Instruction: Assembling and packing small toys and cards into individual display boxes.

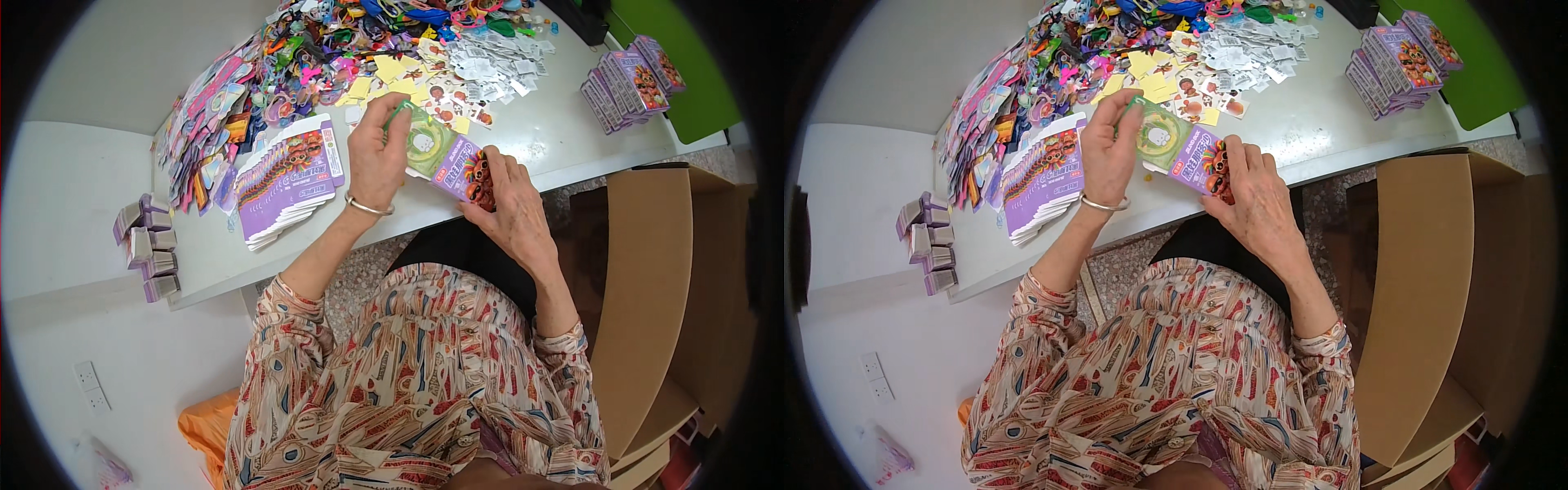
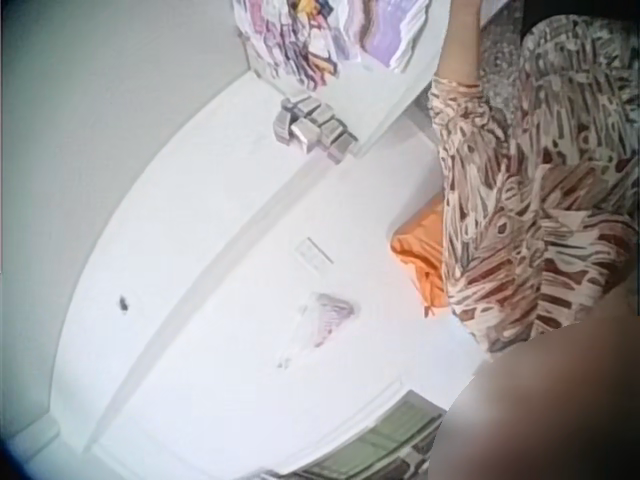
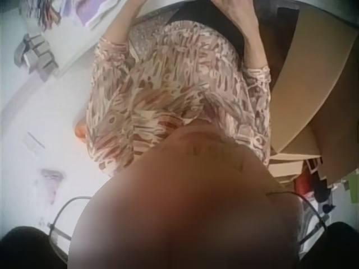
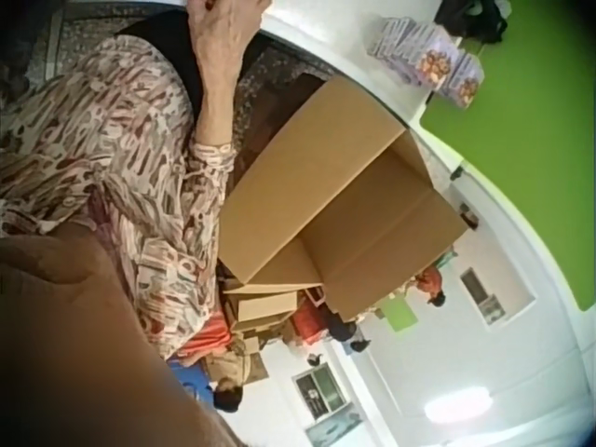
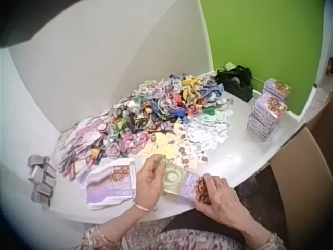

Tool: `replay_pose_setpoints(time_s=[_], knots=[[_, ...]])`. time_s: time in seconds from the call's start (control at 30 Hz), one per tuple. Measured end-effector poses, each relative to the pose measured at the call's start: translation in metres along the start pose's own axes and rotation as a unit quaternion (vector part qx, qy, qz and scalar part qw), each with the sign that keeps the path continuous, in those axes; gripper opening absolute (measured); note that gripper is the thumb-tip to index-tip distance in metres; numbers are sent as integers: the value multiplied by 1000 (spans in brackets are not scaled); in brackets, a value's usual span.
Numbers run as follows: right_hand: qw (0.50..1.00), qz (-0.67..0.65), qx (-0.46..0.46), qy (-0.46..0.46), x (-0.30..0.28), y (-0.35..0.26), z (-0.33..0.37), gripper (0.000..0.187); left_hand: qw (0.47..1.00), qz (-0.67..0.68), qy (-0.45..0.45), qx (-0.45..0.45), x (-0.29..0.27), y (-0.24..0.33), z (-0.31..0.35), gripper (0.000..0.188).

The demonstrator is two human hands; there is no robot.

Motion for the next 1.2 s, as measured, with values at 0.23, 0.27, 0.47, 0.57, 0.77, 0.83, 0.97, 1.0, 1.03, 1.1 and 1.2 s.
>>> replay_pose_setpoints(time_s=[0.23, 0.27, 0.47, 0.57, 0.77, 0.83, 0.97, 1.0, 1.03, 1.1, 1.2], knots=[[1000, 9, 4, 17, -4, 1, 2, 73, 932, -278, -10, 234, 37, 22, 37, 29], [1000, 8, 3, 16, -5, 3, 2, 73, 944, -241, -22, 226, 37, 19, 36, 28], [997, 10, 22, 74, -22, 19, 1, 72, 935, -297, -130, 146, -29, -25, -34, 30], [996, 19, 24, 80, -20, 21, -2, 71, 889, -421, -143, 112, -65, -68, -66, 33], [996, 25, 50, 71, -20, 31, -2, 70, 855, -437, -185, 209, -21, -69, -70, 42], [996, 28, 51, 71, -23, 30, -2, 70, 857, -441, -197, 177, -12, -73, -71, 43], [996, 23, 46, 76, -22, 28, -1, 71, 837, -476, -187, 195, -11, -77, -75, 38], [995, 23, 47, 79, -23, 28, -1, 71, 847, -460, -183, 193, -13, -77, -78, 35], [996, 21, 46, 76, -24, 28, 0, 71, 846, -460, -185, 197, -14, -76, -82, 35], [995, 21, 50, 79, -26, 30, 1, 71, 853, -414, -236, 211, -6, -74, -89, 30], [995, 22, 48, 86, -29, 32, 2, 72, 894, -338, -228, 186, -6, -63, -99, 24]])
Point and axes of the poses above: each hand's wrist, its own z-axis away from the middle knuckle, its own x-axis out of the palm, y = z × x, the point moved 9 cm from there along -z, towards the middle knuckle, and after that the axes turned 8 degrees about x, right-handed, at the moved point
